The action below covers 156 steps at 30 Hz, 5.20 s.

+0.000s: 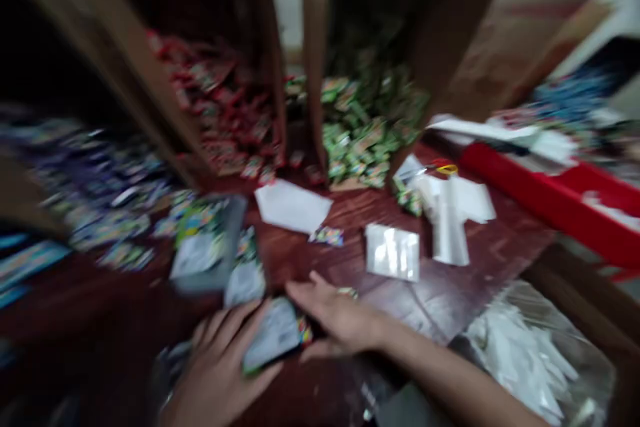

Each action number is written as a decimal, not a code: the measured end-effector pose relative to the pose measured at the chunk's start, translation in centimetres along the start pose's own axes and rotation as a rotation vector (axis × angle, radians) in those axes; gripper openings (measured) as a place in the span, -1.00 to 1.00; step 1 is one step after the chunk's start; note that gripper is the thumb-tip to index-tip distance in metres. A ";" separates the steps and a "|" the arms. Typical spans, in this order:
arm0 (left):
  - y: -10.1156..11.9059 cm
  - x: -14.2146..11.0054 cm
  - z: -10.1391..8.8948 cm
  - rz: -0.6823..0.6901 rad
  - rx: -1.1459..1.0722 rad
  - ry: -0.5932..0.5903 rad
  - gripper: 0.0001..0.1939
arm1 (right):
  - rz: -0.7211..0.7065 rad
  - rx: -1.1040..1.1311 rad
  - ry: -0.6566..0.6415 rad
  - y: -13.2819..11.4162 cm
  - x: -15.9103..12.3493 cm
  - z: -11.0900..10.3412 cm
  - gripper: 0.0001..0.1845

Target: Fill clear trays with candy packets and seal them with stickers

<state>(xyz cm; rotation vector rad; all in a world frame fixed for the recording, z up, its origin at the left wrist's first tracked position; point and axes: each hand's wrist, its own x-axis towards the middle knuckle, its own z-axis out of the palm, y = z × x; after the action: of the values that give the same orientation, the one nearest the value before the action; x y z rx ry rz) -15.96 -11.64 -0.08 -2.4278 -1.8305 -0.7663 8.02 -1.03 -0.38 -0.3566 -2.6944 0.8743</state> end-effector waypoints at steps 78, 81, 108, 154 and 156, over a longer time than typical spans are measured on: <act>-0.6 0.9 1.5 -0.762 -1.120 -0.133 -0.70 | 0.594 0.657 0.556 -2.5 0.3 5.5 -0.71; -0.7 1.2 1.3 -0.755 -1.089 -0.190 -0.72 | 0.585 0.652 0.595 -2.3 0.1 5.3 -0.56; -2.9 5.1 2.6 -0.473 -0.746 -0.504 -0.78 | 0.485 0.291 0.601 2.2 -3.7 -4.1 -0.69; -1.1 5.0 0.5 -0.538 -1.081 -0.459 -0.82 | 0.451 0.865 0.134 0.4 2.8 -4.8 -0.36; -1.3 5.2 0.8 -0.582 -1.130 -0.439 -0.85 | 0.453 0.876 0.162 -0.2 2.4 -5.1 -0.35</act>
<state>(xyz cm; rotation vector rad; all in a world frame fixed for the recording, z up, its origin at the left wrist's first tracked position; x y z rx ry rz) -15.83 -6.33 0.87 -2.7151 -2.9247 -1.8470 7.53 2.24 4.14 -0.7752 -1.8457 1.9167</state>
